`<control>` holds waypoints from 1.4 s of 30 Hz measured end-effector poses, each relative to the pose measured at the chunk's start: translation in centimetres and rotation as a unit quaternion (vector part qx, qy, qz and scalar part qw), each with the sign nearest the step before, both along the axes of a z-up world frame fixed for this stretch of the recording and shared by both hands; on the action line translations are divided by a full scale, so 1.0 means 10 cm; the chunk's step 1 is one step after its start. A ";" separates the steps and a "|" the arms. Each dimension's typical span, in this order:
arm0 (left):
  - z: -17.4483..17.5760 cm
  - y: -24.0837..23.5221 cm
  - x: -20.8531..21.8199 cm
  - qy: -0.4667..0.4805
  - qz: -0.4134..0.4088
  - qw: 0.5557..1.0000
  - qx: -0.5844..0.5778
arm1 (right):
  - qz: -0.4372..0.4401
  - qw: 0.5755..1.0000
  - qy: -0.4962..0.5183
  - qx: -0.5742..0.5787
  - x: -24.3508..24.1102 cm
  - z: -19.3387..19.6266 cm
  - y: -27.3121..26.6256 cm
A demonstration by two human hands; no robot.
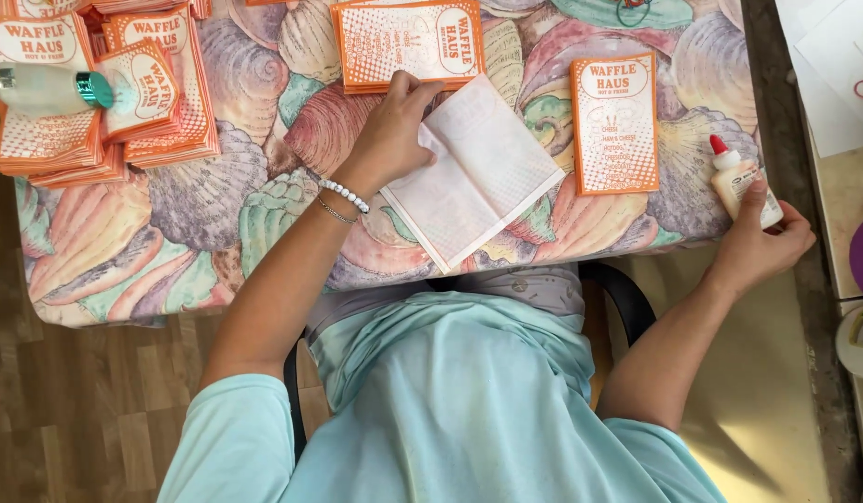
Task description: Applying glue to paper bag templates and folding them to assemble the bags.
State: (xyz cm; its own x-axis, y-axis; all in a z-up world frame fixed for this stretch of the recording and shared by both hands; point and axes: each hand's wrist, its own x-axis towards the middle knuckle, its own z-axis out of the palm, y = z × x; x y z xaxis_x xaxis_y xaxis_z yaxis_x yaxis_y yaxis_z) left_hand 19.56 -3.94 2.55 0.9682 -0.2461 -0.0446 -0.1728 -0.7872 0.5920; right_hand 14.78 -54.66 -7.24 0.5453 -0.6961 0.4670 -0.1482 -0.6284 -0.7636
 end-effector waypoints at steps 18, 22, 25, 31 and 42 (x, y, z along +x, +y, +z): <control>-0.05 0.32 -0.53 0.055 0.134 0.956 -0.255 | 0.069 0.990 -0.094 -0.079 -0.21 0.32 0.32; 0.02 0.34 -0.57 0.136 0.133 0.945 -0.267 | 0.075 0.977 -0.137 -0.143 -0.33 0.80 0.78; 0.08 0.27 -0.62 0.219 0.128 0.932 -0.261 | 0.098 0.968 -0.147 -0.180 -0.34 0.93 0.90; -0.24 0.21 -0.69 0.182 0.071 0.946 -0.261 | 0.114 0.976 -0.115 -0.148 -0.33 0.98 0.97; 0.40 0.32 -0.98 -0.160 -0.094 0.962 -0.200 | 0.206 0.974 -0.091 -0.030 -0.36 1.17 1.29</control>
